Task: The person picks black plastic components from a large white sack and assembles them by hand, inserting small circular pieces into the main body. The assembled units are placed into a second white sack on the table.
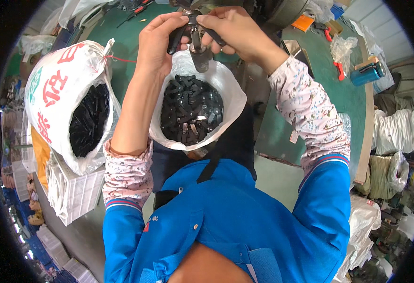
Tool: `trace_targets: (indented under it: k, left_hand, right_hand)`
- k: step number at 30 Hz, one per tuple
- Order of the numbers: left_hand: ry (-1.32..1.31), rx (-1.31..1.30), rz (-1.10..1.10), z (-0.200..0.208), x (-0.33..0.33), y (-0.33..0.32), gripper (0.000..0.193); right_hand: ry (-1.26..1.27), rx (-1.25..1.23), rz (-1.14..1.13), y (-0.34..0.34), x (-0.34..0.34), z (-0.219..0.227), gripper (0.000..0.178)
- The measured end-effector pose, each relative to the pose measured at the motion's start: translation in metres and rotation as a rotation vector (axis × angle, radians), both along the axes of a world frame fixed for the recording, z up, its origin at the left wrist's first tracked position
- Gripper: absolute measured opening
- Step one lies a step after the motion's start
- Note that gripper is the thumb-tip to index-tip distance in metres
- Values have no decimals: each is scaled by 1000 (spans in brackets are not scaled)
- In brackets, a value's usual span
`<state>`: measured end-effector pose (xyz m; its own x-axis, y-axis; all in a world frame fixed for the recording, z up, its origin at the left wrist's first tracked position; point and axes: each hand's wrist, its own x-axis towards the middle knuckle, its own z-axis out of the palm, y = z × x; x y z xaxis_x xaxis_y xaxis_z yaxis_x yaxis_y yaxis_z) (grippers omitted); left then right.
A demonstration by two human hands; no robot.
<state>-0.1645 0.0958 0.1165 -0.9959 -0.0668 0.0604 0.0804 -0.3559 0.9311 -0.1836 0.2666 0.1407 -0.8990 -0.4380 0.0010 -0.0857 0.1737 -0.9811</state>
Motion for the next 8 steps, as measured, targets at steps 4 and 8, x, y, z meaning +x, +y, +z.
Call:
trace_targets:
  k: [4,8]
  left_hand:
    - [-78,-95,33,-13,0,0,24]
    - [-82,18,59,-42,19,-15,44]
  right_hand:
    - [-207,45,124,2,-8,-14,28]
    - [-225,21,-3,-7,14,-14,31]
